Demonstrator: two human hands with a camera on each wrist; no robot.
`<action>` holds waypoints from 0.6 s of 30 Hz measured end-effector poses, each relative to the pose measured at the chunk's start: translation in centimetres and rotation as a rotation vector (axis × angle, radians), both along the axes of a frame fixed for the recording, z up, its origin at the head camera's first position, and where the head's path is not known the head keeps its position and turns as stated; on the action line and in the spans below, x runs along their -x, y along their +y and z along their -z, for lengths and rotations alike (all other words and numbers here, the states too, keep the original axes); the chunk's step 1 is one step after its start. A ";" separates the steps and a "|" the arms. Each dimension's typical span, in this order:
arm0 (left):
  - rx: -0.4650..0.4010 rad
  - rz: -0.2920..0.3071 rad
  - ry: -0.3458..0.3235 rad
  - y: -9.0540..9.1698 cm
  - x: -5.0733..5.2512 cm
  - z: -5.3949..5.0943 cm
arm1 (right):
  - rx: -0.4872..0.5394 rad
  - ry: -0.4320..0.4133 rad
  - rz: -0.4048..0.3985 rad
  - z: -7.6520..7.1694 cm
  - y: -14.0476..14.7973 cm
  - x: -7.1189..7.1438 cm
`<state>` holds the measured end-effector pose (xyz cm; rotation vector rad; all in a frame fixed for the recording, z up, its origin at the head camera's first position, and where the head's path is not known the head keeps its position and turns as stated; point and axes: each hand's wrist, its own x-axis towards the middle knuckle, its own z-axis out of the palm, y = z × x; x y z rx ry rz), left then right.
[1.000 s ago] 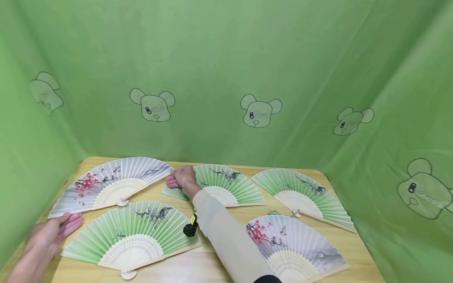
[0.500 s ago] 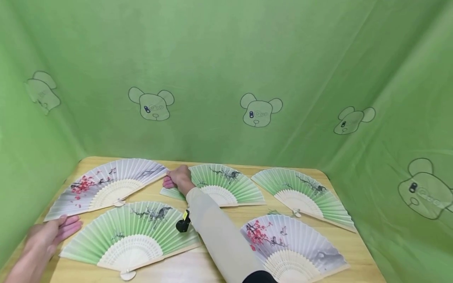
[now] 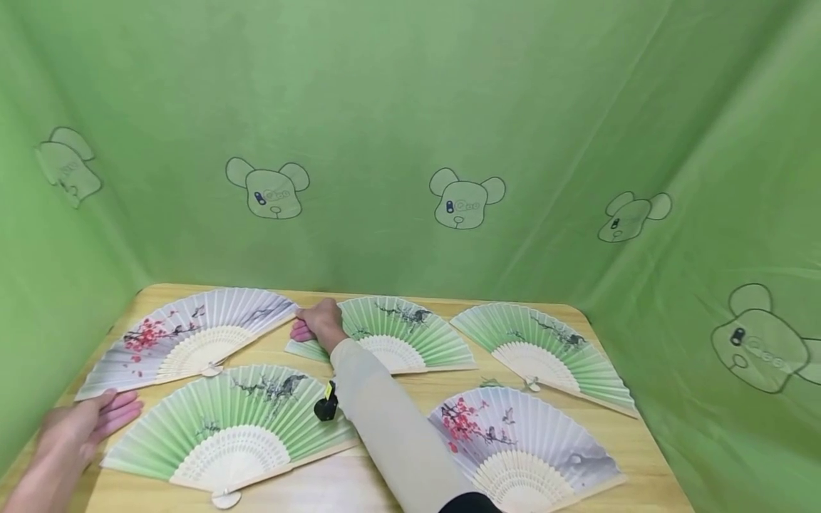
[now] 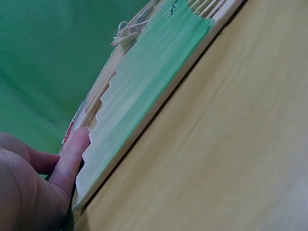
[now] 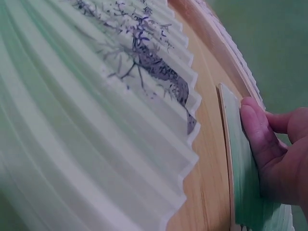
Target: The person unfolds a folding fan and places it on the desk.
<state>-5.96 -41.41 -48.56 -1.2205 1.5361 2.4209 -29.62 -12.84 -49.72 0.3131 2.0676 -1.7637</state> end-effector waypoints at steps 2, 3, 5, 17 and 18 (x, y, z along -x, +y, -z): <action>-0.015 -0.023 -0.006 0.1 -0.1 0.1 | -0.003 0.000 -0.001 0.1 0.0 0.0; -0.022 -0.033 -0.008 0.1 -0.1 0.1 | -0.004 0.002 -0.002 0.1 0.0 -0.1; -0.037 -0.052 -0.009 0.2 -0.1 0.1 | -0.007 0.009 0.003 0.2 -0.1 -0.1; -0.082 -0.094 0.010 0.4 -0.2 -0.3 | -0.005 0.027 0.012 0.1 -0.3 0.0; -0.085 -0.093 0.011 0.4 -0.2 -0.3 | -0.004 0.026 0.015 0.1 -0.3 0.0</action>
